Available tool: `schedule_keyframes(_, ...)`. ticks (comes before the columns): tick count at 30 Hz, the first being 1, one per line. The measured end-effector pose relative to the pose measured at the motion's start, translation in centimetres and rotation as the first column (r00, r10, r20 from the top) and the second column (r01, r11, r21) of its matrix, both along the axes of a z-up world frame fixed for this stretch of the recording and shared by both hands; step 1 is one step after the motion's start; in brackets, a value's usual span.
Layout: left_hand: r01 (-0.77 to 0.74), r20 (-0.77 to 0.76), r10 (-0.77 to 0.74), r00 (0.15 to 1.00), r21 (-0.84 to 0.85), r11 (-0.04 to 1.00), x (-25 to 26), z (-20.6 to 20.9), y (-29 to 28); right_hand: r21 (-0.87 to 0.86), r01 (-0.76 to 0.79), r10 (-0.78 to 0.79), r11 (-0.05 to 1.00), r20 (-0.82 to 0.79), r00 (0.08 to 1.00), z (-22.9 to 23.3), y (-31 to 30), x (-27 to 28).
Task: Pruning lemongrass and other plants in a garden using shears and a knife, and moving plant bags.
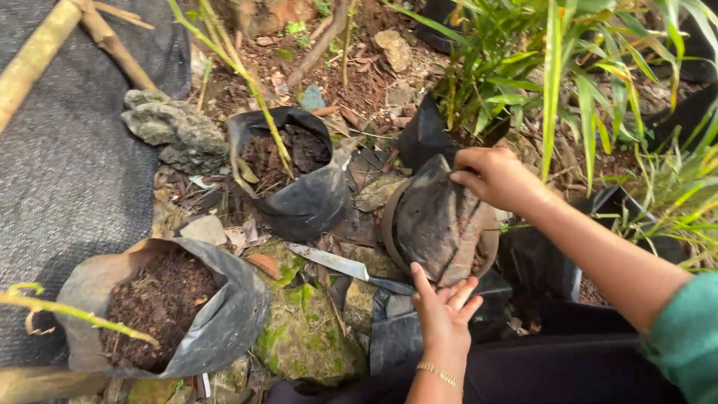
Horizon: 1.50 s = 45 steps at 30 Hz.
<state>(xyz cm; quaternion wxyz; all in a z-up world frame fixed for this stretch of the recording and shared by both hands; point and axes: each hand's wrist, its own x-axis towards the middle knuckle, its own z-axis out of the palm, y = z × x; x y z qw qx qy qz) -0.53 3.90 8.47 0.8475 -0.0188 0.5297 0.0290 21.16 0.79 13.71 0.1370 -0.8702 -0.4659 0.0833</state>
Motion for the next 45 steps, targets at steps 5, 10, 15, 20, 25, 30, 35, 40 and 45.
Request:
schedule_keyframes(5, 0.262, -0.15, -0.219, 0.964, 0.407, 0.875, -0.4, -2.0, -1.7, -0.005, 0.049, -0.049, 0.999, 0.005, 0.999, -1.3, 1.0, 0.5)
schedule_keyframes(10, 0.213, -0.08, -0.205, 0.976, 0.577, 0.789, 0.1, -3.0, -1.5, 0.032, 0.011, -0.013, 0.999, 0.057, 0.998, 0.6, 1.0, 1.4)
schedule_keyframes(15, 0.128, 0.028, -0.191, 0.981, 0.648, 0.751, 0.7, -3.9, -1.2, 0.121, 0.017, -0.028, 0.992, 0.094, 0.995, -0.6, 0.6, 2.2)
schedule_keyframes(20, 0.053, 0.117, -0.187, 0.975, 0.697, 0.715, 3.5, -5.2, -0.3, 0.062, 0.009, -0.018, 0.998, 0.145, 0.989, -2.3, 1.0, 4.7)
schedule_keyframes(25, 0.042, 0.111, -0.182, 0.977, 0.735, 0.677, 4.4, -3.4, 0.0, 0.132, -0.006, -0.022, 0.991, 0.21, 0.978, -1.5, 0.1, 5.9)
schedule_keyframes(30, 0.071, 0.136, -0.274, 0.952, 0.773, 0.631, 5.0, -0.3, 0.4, 0.112, 0.031, -0.053, 0.993, 0.2, 0.978, -1.2, -1.2, 7.1)
schedule_keyframes(35, 0.087, 0.12, -0.301, 0.946, 0.802, 0.592, 4.2, 1.8, 2.6, 0.097, 0.073, -0.091, 0.993, 0.207, 0.974, -2.9, -1.7, 8.8)
schedule_keyframes(40, 0.157, 0.051, -0.314, 0.948, 0.783, 0.601, 4.4, 2.2, 5.4, 0.059, -0.006, -0.004, 0.998, 0.157, 0.988, -1.4, -1.0, 8.6)
schedule_keyframes(45, 0.236, -0.019, -0.349, 0.937, 0.769, 0.594, 5.8, 3.0, 8.9, -0.119, 0.105, -0.136, 0.987, -0.303, 0.943, 3.0, -0.6, 4.7)
